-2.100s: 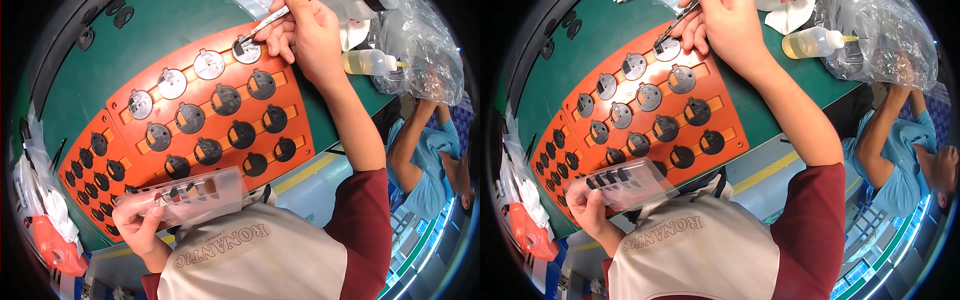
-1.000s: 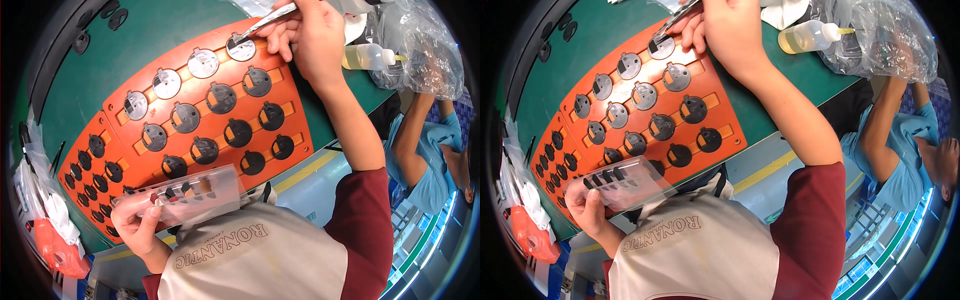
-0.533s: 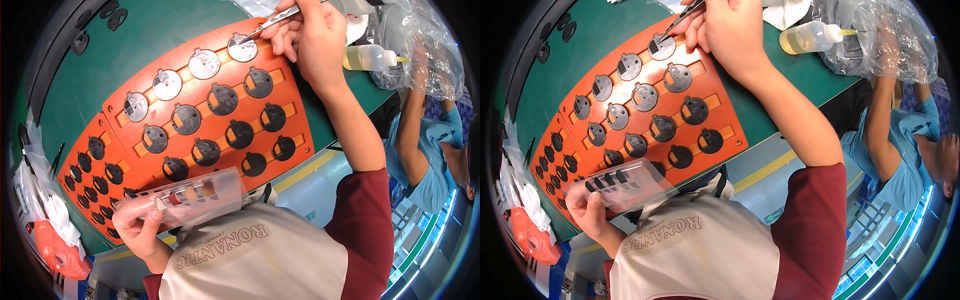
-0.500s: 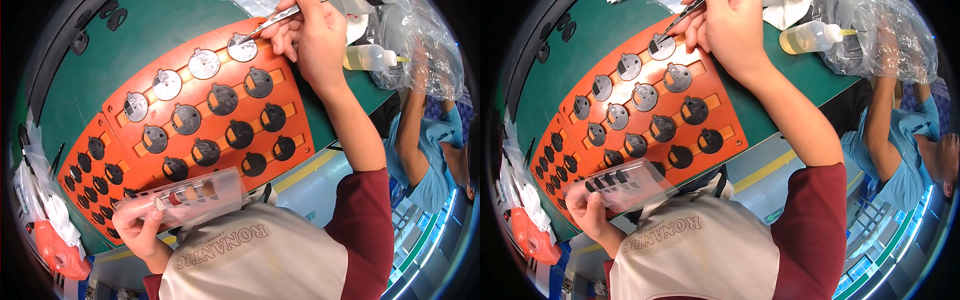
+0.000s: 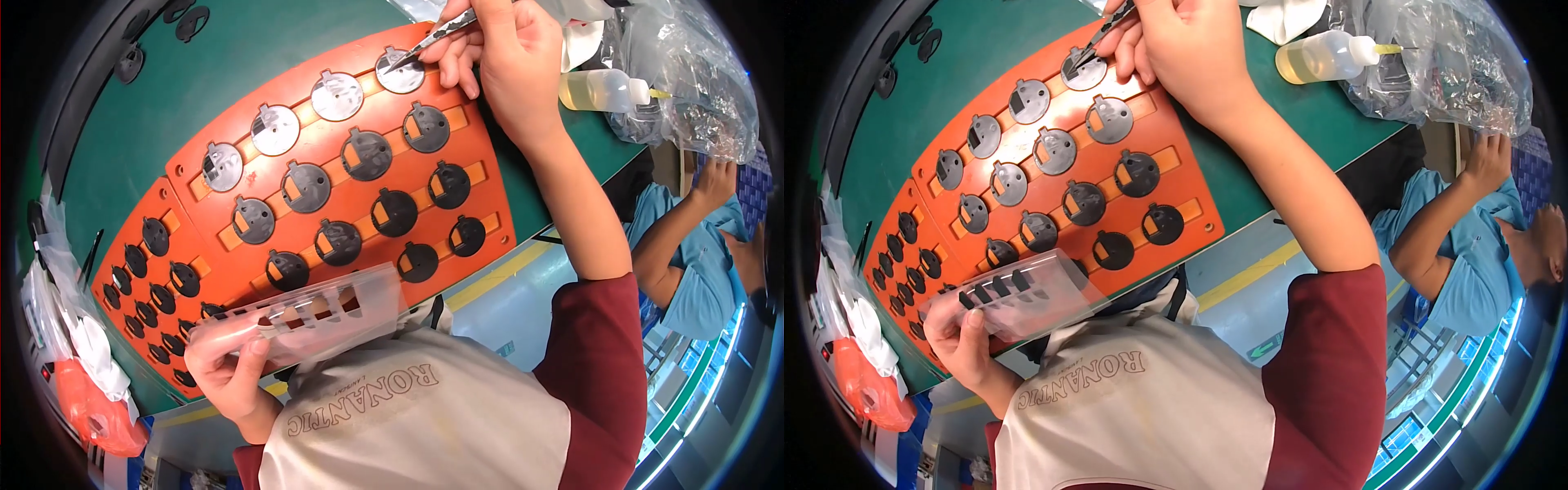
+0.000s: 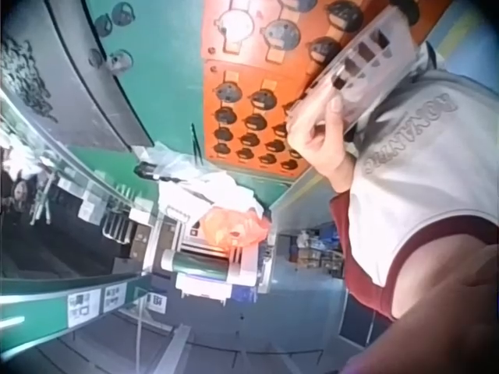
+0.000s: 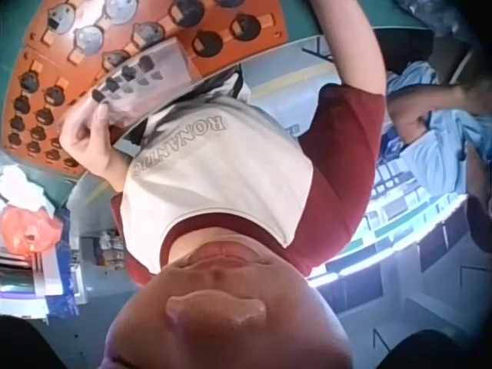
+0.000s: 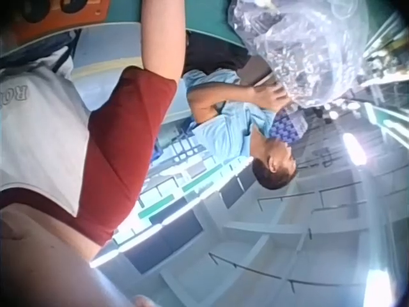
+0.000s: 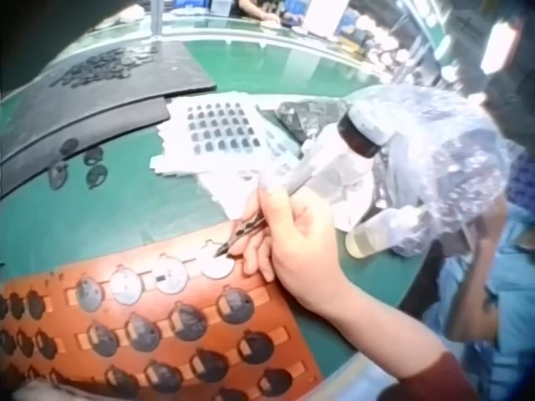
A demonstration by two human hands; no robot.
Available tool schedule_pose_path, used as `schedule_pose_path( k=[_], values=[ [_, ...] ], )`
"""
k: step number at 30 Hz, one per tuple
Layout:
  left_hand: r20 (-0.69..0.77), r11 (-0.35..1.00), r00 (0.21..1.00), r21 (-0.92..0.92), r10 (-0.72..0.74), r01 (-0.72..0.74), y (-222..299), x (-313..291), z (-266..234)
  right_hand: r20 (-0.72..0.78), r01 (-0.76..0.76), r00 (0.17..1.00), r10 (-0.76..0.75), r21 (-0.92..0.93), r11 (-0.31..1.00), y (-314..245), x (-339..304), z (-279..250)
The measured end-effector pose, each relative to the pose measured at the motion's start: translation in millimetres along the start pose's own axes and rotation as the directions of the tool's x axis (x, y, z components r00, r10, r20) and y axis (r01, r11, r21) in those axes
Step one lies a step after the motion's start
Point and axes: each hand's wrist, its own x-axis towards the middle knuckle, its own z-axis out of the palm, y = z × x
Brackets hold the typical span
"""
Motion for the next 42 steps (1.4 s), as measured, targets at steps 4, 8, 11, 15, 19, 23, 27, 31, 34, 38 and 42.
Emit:
schedule_pose_path(
  k=[4,8,11,15,19,23,27,31,34,38,42],
  values=[
    [0.029,0.999,0.999,0.017,0.043,-0.043,-2.2,-3.5,-7.0,0.028,0.045,0.999,-0.045,-0.004,0.999,-0.1,-5.1,6.0],
    [-0.021,0.996,1.0,-0.084,0.007,-0.009,6.4,-13.3,-15.1,0.323,0.392,0.735,-0.596,0.516,0.762,22.0,9.8,11.1],
    [-0.049,0.996,0.995,-0.035,0.081,-0.083,8.5,-28.0,-39.9,0.138,0.131,0.927,-0.35,0.753,0.645,15.6,-9.8,30.2],
    [-0.318,0.941,0.916,-0.15,0.245,-0.304,-10.1,-70.5,-121.3,-0.044,0.341,0.937,-0.347,-0.098,0.935,-6.5,-34.7,46.3],
    [-0.099,0.877,0.908,-0.235,0.407,-0.419,-36.8,-95.1,-230.4,-0.17,0.525,0.815,-0.553,-0.185,0.831,-26.9,-56.0,82.4],
    [-0.172,0.954,0.949,-0.095,0.265,-0.284,-67.3,-124.5,-283.2,-0.103,0.687,0.725,-0.681,0.035,0.726,-34.4,-82.1,119.0],
    [-0.174,0.947,0.935,-0.032,0.309,-0.319,-64.7,-115.0,-283.3,-0.031,0.664,0.737,-0.675,-0.148,0.732,-44.8,-128.0,147.7],
    [-0.175,0.95,0.94,-0.065,0.292,-0.307,-65.0,-104.0,-292.5,0.067,0.659,0.751,-0.656,-0.027,0.752,-47.0,-151.7,169.5],
    [-0.135,0.944,0.936,-0.015,0.326,-0.331,-63.3,-100.0,-290.3,-0.125,0.546,0.805,-0.579,-0.223,0.807,-50.5,-159.5,197.1],
    [-0.002,0.94,0.948,0.129,0.32,-0.317,-53.9,-107.7,-284.8,0.127,0.328,0.932,-0.34,0.106,0.939,-38.7,-154.2,227.2],
    [0.001,0.975,0.979,0.085,0.204,-0.204,-43.4,-113.7,-266.5,0.41,0.244,0.828,-0.383,0.351,0.904,-32.9,-144.9,290.9]
  ],
)
